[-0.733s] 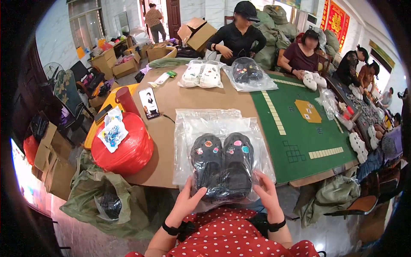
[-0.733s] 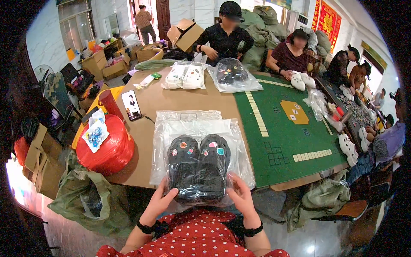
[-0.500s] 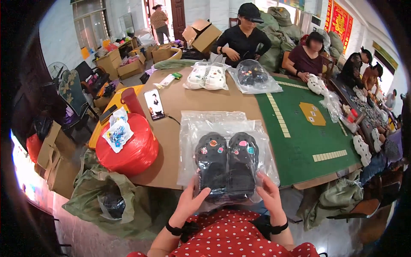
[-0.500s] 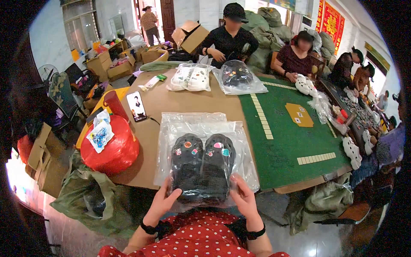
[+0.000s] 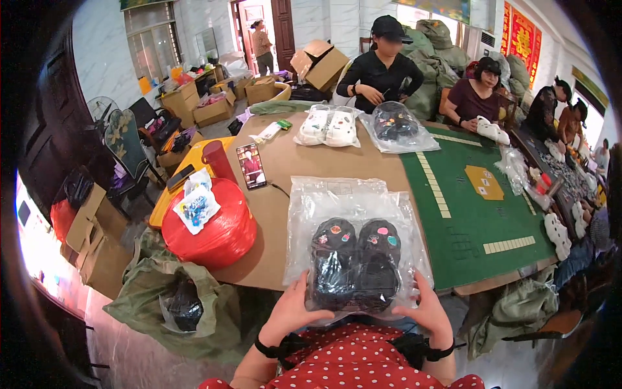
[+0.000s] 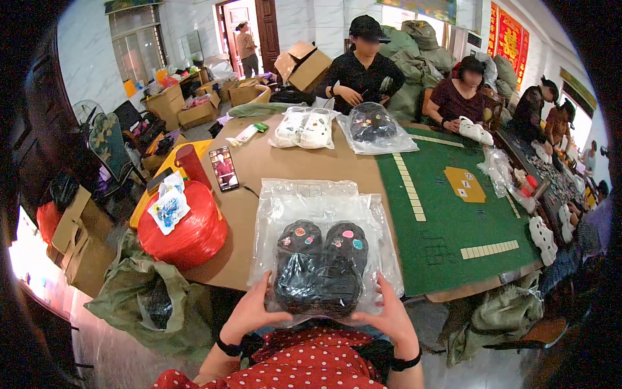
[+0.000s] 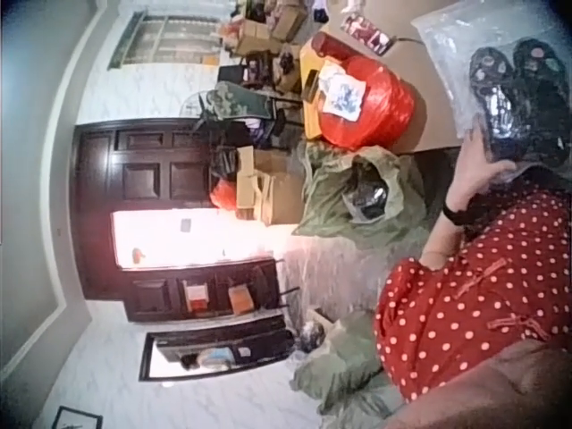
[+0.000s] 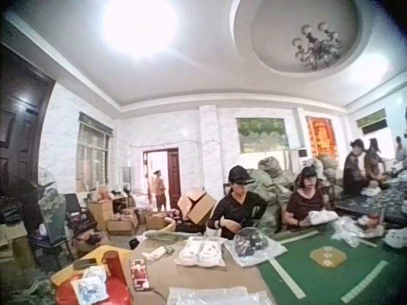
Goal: Organizing and checking black and white shoes at a workstation.
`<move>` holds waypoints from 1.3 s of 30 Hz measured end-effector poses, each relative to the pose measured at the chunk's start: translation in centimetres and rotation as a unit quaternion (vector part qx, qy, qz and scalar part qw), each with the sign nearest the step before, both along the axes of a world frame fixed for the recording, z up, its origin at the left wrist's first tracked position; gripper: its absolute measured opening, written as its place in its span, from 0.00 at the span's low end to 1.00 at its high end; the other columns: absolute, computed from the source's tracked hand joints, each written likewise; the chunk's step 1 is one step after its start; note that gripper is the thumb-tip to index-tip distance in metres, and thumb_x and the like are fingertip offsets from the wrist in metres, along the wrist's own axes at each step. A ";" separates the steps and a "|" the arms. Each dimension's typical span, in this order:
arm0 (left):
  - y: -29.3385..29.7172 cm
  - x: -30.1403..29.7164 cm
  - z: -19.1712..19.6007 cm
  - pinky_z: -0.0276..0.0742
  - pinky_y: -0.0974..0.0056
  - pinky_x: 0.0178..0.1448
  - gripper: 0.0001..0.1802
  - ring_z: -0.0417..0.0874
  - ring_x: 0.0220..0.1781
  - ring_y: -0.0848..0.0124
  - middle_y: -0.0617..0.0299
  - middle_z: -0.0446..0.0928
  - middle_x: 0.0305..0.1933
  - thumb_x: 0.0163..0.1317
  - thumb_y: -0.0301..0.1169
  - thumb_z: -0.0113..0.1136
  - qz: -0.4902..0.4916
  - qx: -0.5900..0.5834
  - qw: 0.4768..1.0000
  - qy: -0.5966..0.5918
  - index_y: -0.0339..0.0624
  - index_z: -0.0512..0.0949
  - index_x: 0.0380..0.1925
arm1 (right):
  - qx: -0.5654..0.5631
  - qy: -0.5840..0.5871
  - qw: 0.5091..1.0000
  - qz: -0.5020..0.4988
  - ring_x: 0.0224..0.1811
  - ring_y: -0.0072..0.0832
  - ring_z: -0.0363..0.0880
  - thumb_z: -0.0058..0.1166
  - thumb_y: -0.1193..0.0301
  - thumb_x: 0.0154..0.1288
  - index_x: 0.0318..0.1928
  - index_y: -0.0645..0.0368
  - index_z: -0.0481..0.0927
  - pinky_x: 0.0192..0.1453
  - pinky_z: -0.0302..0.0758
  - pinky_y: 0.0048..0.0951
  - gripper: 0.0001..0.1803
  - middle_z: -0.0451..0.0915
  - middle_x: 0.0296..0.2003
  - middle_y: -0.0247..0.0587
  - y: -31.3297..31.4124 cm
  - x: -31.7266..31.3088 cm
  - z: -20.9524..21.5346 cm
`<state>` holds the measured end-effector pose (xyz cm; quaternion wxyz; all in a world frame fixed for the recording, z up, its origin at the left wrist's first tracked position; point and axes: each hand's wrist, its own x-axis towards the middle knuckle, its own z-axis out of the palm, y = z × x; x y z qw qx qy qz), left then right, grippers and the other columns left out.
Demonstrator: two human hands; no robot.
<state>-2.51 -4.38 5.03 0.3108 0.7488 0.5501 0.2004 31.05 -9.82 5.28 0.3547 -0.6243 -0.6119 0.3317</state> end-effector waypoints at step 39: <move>1.9 -2.5 -6.5 0.69 0.67 0.26 0.41 0.71 0.23 0.74 0.62 0.77 0.31 0.74 0.33 0.55 -0.035 -0.167 0.954 -0.247 0.46 0.45 0.80 | 0.059 0.001 0.994 -0.094 0.64 0.54 0.73 0.54 0.46 0.71 0.74 0.69 0.56 0.71 0.67 0.43 0.46 0.70 0.64 0.65 4.0 -2.0 -4.9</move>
